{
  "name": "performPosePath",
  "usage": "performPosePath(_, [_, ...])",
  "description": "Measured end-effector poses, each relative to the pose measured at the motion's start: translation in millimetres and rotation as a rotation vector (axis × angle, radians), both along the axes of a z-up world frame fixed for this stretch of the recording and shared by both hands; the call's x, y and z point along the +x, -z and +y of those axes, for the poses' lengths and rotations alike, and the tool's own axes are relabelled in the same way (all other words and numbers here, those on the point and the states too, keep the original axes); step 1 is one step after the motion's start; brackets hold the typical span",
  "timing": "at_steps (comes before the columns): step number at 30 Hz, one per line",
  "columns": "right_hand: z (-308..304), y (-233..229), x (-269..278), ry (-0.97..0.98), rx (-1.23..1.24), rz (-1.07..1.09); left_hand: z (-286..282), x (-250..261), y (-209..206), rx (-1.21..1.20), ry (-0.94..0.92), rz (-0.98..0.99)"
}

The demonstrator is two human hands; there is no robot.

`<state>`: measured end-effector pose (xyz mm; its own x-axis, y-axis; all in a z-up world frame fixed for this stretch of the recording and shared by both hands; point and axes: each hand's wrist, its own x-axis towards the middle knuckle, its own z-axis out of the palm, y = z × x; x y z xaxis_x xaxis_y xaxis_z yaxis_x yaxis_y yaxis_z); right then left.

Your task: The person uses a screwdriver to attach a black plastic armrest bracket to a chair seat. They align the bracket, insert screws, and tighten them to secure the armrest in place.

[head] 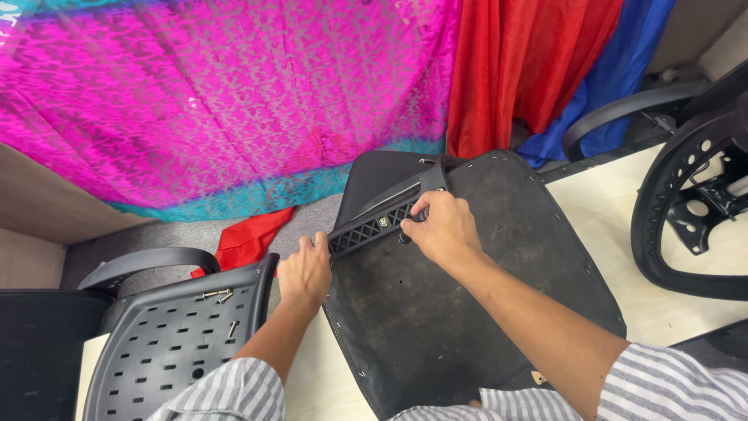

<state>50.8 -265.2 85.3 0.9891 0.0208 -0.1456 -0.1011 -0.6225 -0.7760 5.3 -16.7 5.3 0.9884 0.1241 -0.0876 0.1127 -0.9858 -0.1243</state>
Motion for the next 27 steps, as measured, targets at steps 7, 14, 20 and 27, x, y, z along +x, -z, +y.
performPosePath(7, [10,-6,-13,-0.116,-0.028,-0.063,4,10,0,0.12,0.068,0.067])
performPosePath(14, [11,-11,-11,-0.108,-0.052,-0.035,-11,8,-13,0.063,-0.066,0.199])
performPosePath(20, [10,-11,-11,-0.115,-0.07,-0.009,-5,7,3,0.117,0.042,-0.005])
performPosePath(27, [11,-10,-9,-0.167,-0.073,-0.06,-1,19,0,0.125,-0.002,0.082])
